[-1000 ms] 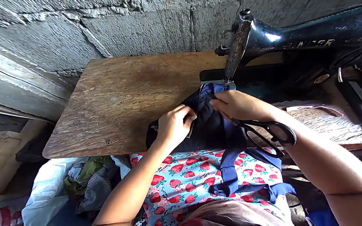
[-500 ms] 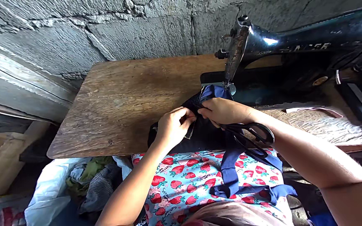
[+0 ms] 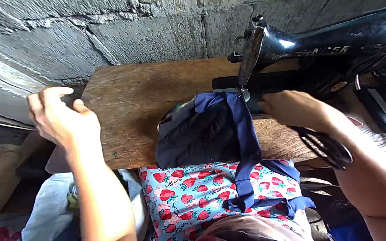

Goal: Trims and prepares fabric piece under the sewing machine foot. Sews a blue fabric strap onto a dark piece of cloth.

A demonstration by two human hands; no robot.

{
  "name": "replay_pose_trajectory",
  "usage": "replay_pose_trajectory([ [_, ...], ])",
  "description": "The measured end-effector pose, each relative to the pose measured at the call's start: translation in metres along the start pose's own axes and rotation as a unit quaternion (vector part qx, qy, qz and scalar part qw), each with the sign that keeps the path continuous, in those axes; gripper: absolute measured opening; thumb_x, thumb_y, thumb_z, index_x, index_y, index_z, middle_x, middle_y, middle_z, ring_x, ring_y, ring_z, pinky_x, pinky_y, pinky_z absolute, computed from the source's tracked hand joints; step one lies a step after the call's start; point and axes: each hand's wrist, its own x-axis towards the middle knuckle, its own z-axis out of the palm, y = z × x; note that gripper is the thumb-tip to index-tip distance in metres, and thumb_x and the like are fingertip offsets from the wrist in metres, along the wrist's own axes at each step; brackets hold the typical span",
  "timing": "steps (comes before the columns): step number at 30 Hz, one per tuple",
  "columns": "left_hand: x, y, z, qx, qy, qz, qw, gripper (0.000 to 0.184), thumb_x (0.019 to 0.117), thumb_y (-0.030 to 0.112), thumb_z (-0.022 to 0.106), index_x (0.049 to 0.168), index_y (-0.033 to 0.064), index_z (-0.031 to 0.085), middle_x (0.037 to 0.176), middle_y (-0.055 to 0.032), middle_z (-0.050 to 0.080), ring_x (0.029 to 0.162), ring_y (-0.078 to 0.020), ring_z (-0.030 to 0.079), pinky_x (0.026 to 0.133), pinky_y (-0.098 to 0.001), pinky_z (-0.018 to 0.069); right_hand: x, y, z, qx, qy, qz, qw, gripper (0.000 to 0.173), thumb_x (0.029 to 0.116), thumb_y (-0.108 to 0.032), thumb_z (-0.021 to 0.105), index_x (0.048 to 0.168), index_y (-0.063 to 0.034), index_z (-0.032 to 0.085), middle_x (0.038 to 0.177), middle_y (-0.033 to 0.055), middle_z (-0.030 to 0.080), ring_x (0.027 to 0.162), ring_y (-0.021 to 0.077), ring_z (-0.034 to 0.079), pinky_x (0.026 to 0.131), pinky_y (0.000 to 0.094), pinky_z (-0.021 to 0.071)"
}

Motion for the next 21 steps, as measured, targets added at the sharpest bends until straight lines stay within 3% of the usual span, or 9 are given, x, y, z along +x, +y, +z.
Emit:
replay_pose_trajectory([
  [3,-0.05,0.062,-0.006,-0.104,-0.087,0.145,0.98,0.032,0.1048,0.023,0.054,0.123,-0.0027,0.061,0.117,-0.0251,0.066,0.098,-0.0343,0.069,0.084,-0.0512,0.0573,0.019,0.037,-0.002,-0.032,-0.008,0.155,0.987,0.042,0.1109,-0.028,0.043,0.103,0.0079,0.065,0.102,0.0351,0.066,0.102,0.0567,0.063,0.081,0.0744,0.0449],
  [5,-0.081,0.096,0.017,-0.204,-0.193,0.286,0.916,0.018,0.0964,0.014,0.064,0.103,-0.0003,0.071,0.099,-0.013,0.073,0.087,-0.0194,0.072,0.08,-0.0389,0.061,0.042,0.049,0.006,-0.047,0.011,0.223,0.974,0.044,0.1115,-0.025,0.04,0.115,0.0133,0.061,0.118,0.039,0.063,0.116,0.0587,0.059,0.089,0.0755,0.043],
  [8,-0.092,0.13,0.061,-0.228,-0.295,0.425,0.825,0.019,0.0945,-0.001,0.062,0.106,0.0051,0.075,0.112,-0.0077,0.073,0.101,-0.0183,0.072,0.088,-0.0374,0.06,0.073,0.058,0.02,-0.066,0.03,0.29,0.954,0.045,0.1113,-0.025,0.039,0.121,0.0145,0.059,0.121,0.0384,0.062,0.116,0.0563,0.06,0.085,0.0712,0.048],
  [11,-0.079,0.155,0.096,-0.186,-0.322,0.447,0.813,0.03,0.0952,-0.002,0.061,0.122,0.0051,0.071,0.133,-0.0127,0.065,0.111,-0.0273,0.069,0.092,-0.0458,0.058,0.088,0.061,0.023,-0.072,0.046,0.288,0.954,0.05,0.1117,-0.03,0.039,0.128,0.0138,0.057,0.126,0.039,0.059,0.12,0.0566,0.058,0.087,0.0713,0.047],
  [13,-0.068,0.169,0.114,-0.177,-0.334,0.449,0.81,0.031,0.0954,0.003,0.066,0.126,0.0057,0.07,0.14,-0.0144,0.06,0.102,-0.0281,0.07,0.086,-0.0452,0.0585,0.079,0.055,0.017,-0.051,0.068,0.257,0.963,0.054,0.1116,-0.035,0.04,0.144,0.0078,0.048,0.136,0.0385,0.054,0.126,0.0579,0.053,0.094,0.0733,0.0438],
  [16,-0.056,0.178,0.134,-0.2,-0.319,0.485,0.79,0.018,0.096,0.004,0.065,0.11,0.0051,0.076,0.133,-0.013,0.066,0.105,-0.0284,0.072,0.086,-0.0499,0.0588,0.01,0.023,0.003,0.029,0.141,0.134,0.98,0.041,0.1079,-0.033,0.05,0.121,0.0044,0.06,0.1,0.0319,0.066,0.095,0.0525,0.066,0.076,0.0687,0.0496],
  [18,-0.053,0.176,0.142,-0.237,-0.304,0.497,0.778,0.015,0.0967,0.002,0.062,0.102,0.0027,0.076,0.12,-0.0117,0.072,0.108,-0.0257,0.071,0.092,-0.0464,0.0576,-0.058,0.011,0.019,0.146,0.096,-0.029,0.984,0.027,0.1037,-0.025,0.055,0.09,-0.0048,0.067,0.067,0.0101,0.063,0.058,0.0258,0.065,0.051,0.0467,0.0549],
  [20,-0.048,0.173,0.147,-0.272,-0.296,0.496,0.769,0.015,0.0969,0.0,0.06,0.102,0.0002,0.075,0.111,-0.013,0.074,0.106,-0.0248,0.072,0.095,-0.0426,0.0567,-0.104,0.007,0.055,0.27,-0.096,-0.126,0.95,0.029,0.1023,-0.027,0.057,0.088,-0.0061,0.07,0.067,0.0038,0.064,0.058,0.0145,0.063,0.055,0.0372,0.0537],
  [21,-0.045,0.171,0.148,-0.282,-0.29,0.501,0.765,0.015,0.0964,-0.001,0.06,0.101,-0.0003,0.074,0.108,-0.0133,0.075,0.104,-0.0244,0.072,0.096,-0.0405,0.0562,-0.111,0.005,0.075,0.285,-0.175,-0.117,0.935,0.03,0.102,-0.029,0.06,0.097,-0.0015,0.072,0.077,0.0111,0.069,0.069,0.0225,0.068,0.065,0.0453,0.0555],
])
